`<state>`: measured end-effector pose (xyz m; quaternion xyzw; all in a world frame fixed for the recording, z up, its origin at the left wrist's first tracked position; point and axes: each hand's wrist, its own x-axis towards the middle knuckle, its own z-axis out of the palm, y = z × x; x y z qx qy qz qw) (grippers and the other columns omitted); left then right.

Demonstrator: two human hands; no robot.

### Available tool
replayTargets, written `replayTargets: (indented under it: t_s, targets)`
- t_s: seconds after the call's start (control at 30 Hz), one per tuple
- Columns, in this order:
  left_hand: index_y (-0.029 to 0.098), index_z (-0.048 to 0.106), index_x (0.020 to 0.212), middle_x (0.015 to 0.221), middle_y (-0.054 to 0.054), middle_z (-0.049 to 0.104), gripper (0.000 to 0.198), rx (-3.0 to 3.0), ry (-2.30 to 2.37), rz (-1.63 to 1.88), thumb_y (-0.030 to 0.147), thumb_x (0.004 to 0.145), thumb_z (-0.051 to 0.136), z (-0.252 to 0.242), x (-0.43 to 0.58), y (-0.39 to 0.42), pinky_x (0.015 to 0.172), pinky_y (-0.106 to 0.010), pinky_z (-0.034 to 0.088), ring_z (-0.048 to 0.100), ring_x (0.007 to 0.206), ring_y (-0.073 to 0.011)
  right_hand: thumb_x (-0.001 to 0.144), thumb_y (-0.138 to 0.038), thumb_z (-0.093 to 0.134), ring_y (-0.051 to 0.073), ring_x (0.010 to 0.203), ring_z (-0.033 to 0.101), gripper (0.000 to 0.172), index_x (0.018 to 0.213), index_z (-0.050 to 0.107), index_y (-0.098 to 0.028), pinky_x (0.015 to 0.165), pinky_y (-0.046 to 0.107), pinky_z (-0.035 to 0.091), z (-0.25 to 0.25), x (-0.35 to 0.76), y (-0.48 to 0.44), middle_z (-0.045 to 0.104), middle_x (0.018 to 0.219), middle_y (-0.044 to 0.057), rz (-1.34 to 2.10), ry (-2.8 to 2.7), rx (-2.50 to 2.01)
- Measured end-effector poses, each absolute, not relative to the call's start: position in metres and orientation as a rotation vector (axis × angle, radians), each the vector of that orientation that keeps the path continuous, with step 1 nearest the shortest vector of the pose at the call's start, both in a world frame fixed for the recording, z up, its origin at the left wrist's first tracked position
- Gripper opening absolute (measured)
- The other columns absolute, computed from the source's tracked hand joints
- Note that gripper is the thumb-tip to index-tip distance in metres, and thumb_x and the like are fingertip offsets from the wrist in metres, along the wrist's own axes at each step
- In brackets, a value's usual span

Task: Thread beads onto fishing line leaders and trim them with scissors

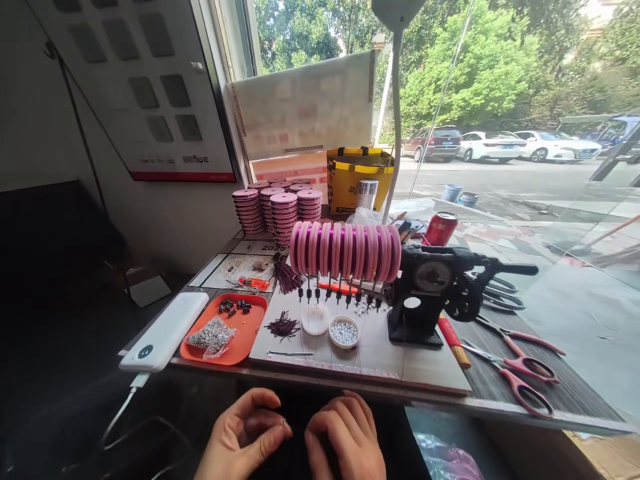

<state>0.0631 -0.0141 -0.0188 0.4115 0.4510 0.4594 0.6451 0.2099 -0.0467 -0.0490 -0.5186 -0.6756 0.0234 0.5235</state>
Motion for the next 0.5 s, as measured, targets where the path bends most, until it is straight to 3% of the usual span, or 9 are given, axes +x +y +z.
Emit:
replayTargets:
  t_s: [0.2, 0.5]
  targets:
    - [0.018, 0.051, 0.066, 0.054, 0.003, 0.069, 0.043, 0.882, 1.037, 1.078, 0.036, 0.049, 0.086, -0.0257, 0.0641, -0.0159, 0.056, -0.017, 0.042, 0.064, 0.053, -0.0097, 0.079, -0.01, 0.052, 0.013, 0.064, 0.056, 0.014, 0.078, 0.046, -0.023, 0.066, 0.027, 0.047, -0.0437, 0.2175, -0.044, 0.058, 0.066, -0.004, -0.106, -1.831, -1.209]
    - [0.02, 0.046, 0.066, 0.054, 0.003, 0.07, 0.044, 0.994, 1.045, 1.066, 0.041, 0.053, 0.083, -0.0233, 0.0676, -0.0204, 0.053, -0.016, 0.041, 0.059, 0.05, -0.008, 0.077, -0.009, 0.054, 0.013, 0.063, 0.057, 0.013, 0.076, 0.049, -0.022, 0.068, 0.028, 0.048, -0.0453, 0.2133, -0.0437, 0.058, 0.065, -0.004, -0.104, -1.826, -1.208]
